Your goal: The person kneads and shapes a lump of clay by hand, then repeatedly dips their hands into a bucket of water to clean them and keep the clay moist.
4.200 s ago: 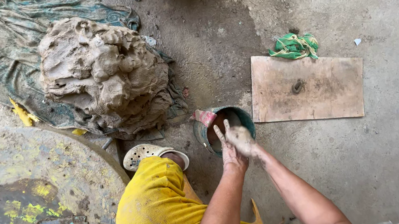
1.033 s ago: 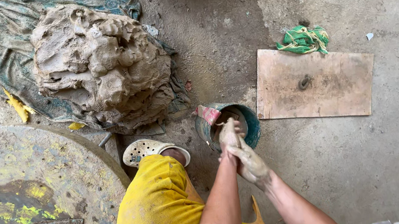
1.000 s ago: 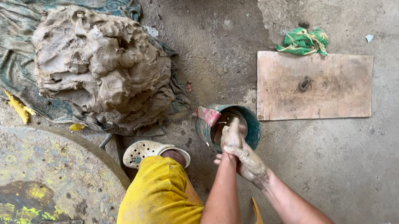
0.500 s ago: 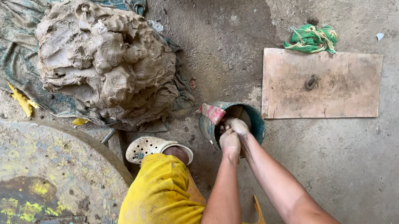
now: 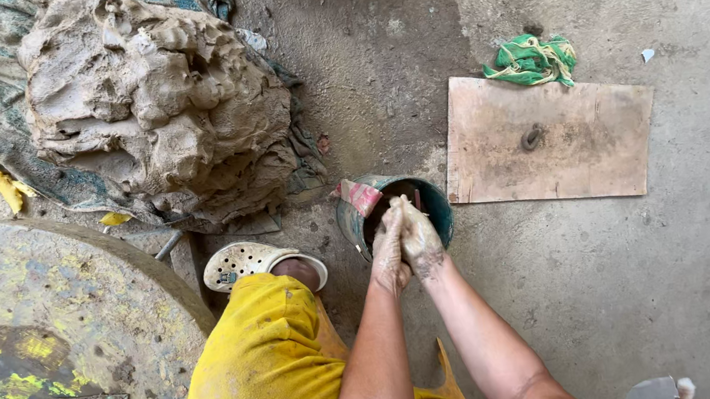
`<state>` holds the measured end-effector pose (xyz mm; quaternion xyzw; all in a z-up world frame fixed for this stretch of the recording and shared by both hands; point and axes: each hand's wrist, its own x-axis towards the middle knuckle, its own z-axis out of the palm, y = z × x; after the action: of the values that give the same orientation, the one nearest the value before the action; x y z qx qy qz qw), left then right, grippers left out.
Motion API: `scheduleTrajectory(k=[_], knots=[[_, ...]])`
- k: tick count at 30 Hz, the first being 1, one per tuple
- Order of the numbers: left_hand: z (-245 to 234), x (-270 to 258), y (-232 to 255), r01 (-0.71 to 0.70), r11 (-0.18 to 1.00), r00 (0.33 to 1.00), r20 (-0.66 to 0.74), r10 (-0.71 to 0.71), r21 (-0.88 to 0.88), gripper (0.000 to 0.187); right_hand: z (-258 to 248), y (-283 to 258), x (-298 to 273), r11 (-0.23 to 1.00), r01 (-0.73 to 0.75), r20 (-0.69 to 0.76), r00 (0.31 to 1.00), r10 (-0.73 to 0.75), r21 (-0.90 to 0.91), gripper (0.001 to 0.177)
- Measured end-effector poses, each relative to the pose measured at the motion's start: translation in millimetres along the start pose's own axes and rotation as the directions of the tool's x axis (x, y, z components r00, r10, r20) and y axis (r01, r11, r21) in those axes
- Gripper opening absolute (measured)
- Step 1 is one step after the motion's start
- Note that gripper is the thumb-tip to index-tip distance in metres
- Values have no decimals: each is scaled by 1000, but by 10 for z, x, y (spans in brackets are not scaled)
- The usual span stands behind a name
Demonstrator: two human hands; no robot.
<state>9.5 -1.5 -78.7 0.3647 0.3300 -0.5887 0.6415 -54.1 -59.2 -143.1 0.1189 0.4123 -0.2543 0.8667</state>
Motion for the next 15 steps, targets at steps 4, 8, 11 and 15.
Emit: scheduleTrajectory(k=[4, 8, 11, 15], knots=[[82, -207, -79, -41, 995, 992, 119, 30, 91, 64, 117, 97, 176, 970, 240, -28, 970, -241, -45, 9], [-37, 35, -177, 65, 959, 997, -57, -52, 275, 51, 391, 215, 161, 421, 438, 91, 771, -630, -794, 10], [-72, 17, -311, 116, 934, 991, -107, -85, 338, 50, 443, 197, 48, -8, 449, 342, 670, -659, -894, 6], [59, -72, -250, 52, 959, 997, -64, -35, 280, 48, 419, 110, 92, 358, 434, 155, 787, -597, -826, 7]])
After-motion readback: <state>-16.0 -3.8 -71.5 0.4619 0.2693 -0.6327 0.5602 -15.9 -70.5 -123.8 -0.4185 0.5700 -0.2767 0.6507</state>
